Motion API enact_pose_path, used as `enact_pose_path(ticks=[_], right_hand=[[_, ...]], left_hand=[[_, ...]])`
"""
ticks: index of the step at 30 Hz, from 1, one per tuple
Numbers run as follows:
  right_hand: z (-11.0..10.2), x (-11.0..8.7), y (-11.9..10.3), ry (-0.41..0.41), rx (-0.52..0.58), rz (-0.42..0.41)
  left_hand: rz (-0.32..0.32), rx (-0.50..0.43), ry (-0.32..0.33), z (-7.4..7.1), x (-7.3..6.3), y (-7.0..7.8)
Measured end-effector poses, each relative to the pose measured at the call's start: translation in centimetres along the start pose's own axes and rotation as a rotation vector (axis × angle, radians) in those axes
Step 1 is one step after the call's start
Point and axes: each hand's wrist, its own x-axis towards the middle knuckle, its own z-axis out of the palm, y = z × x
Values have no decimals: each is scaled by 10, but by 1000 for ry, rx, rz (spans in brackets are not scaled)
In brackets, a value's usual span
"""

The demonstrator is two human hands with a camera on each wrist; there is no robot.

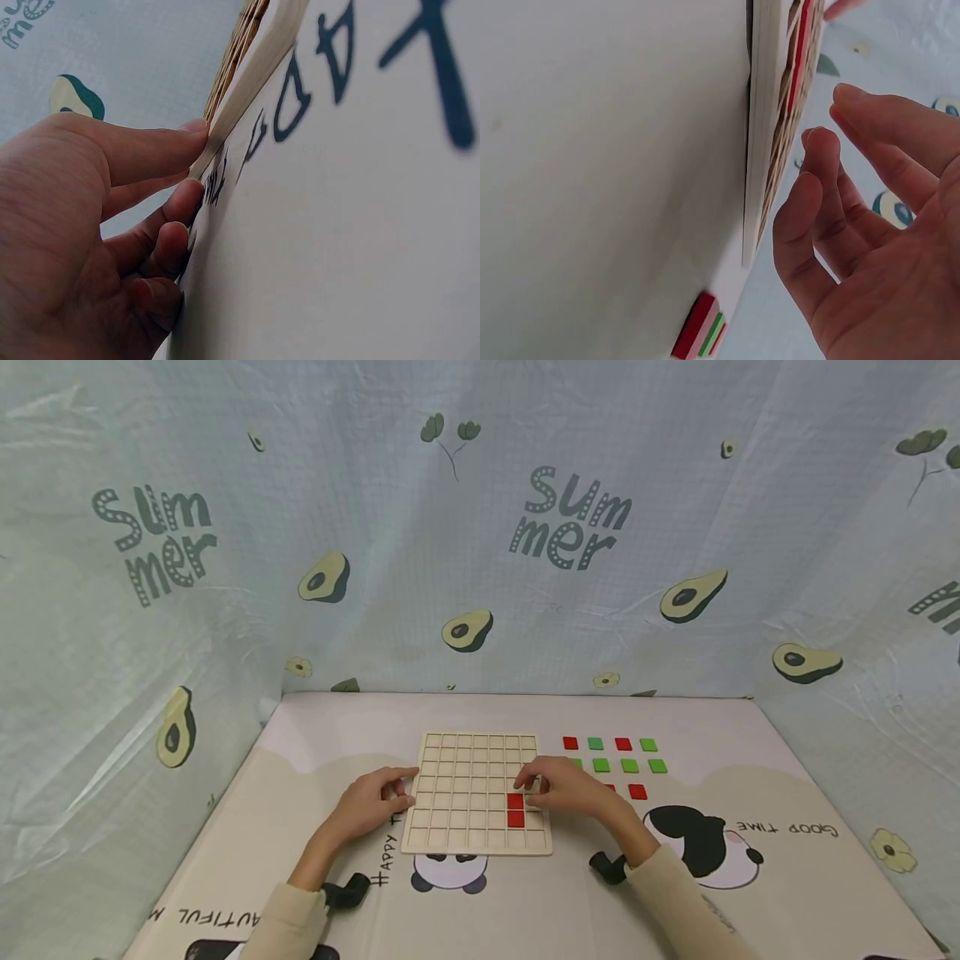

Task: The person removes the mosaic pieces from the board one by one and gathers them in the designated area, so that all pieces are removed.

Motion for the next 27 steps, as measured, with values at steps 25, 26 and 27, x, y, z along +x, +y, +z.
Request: enact_pose_path(ticks=[25,26,27], right_hand=[[11,18,-7,-39,-101,4],[12,18,-7,-37,-106,6],[13,18,-7,-33,-109,8]], left_hand=[[-11,9,7,1,0,-3],[-11,9,7,1,0,-3],[-9,7,6,1,1,-3]])
